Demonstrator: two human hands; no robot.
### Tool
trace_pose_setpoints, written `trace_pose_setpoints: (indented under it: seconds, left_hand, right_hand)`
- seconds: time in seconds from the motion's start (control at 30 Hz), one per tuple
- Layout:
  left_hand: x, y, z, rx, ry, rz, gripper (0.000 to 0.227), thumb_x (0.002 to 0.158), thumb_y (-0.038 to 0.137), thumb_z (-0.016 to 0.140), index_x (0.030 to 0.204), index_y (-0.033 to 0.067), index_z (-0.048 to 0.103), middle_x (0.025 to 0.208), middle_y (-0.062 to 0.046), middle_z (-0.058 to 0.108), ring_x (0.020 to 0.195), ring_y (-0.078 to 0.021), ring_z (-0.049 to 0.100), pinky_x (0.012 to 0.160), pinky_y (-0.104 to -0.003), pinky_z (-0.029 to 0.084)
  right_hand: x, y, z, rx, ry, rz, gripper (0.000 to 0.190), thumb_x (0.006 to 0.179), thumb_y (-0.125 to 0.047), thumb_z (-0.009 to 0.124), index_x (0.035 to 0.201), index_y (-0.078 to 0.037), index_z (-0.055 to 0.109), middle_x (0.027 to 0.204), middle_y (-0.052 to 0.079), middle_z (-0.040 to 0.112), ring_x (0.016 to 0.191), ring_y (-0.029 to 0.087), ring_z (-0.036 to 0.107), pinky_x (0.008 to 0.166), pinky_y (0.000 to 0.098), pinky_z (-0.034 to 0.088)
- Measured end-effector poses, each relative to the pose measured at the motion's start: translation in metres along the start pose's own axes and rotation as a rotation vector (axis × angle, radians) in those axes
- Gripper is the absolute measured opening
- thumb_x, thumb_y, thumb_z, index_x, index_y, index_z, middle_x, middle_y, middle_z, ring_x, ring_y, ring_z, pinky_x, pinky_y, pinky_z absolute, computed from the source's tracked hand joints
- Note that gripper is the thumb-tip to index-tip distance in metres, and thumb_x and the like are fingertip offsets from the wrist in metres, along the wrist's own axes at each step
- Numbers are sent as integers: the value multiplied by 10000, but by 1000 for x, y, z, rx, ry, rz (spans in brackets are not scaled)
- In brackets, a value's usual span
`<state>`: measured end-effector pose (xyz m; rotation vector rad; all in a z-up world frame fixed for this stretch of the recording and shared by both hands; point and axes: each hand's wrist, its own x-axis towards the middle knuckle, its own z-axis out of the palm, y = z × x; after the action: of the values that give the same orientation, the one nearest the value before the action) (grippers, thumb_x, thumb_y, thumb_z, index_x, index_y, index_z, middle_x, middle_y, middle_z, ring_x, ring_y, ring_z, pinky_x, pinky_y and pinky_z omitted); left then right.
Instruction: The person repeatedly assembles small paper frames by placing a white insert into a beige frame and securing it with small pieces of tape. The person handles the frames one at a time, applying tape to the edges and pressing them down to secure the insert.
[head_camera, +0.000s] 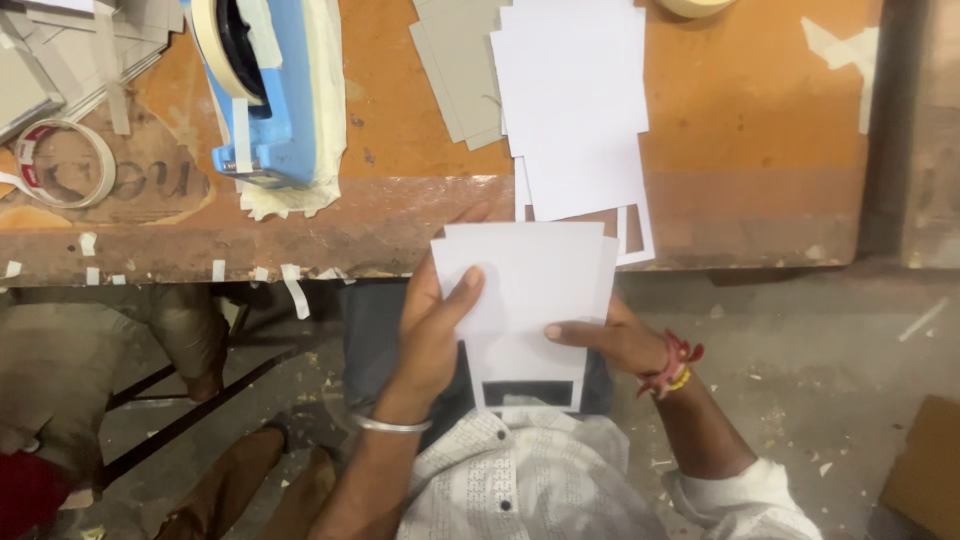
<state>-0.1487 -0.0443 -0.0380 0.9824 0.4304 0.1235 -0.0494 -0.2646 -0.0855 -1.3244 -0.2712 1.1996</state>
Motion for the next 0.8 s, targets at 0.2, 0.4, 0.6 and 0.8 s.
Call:
trace_pose_setpoints:
  seconds: [0.2,0.4,0.6,0.8]
  left_hand:
    - [-5,-21,37,372,233,212,654,1028,197,468,1617,2,259,1372,-226,607,1234,-255,637,1072,-388,552]
    - [-6,-19,41,493,56,197,779,1024,186,547,1619,12,74,1355,-262,584,1240,-298,654,1011,-411,592]
    - [-2,13,12,654,90,412,440,1010,122,694,1384,33,481,1241,-187,676,1136,-238,696,940,-348,596]
    - [-11,10,13,711,227,562,91,984,58,729,1048,-5,741,1042,-127,767,962,-209,767,813,-303,621]
  right_hand:
    - [-6,-2,38,-320,296,-279,463,930,-162,702,1333,33,584,1121,117,737,989,167,720,811,298,607]
    - [-15,-19,49,-388,390,-369,388,954,-131,700,1298,24,607,1124,111,713,1001,154,699,829,294,587]
    - [-13,-25,31,-287,86,-197,485,928,-81,706,1374,32,551,1186,95,699,1077,132,649,900,291,544]
    - [-8,-24,36,-149,129,-116,628,890,-63,716,1446,-19,426,1211,59,645,1090,113,619,883,295,544]
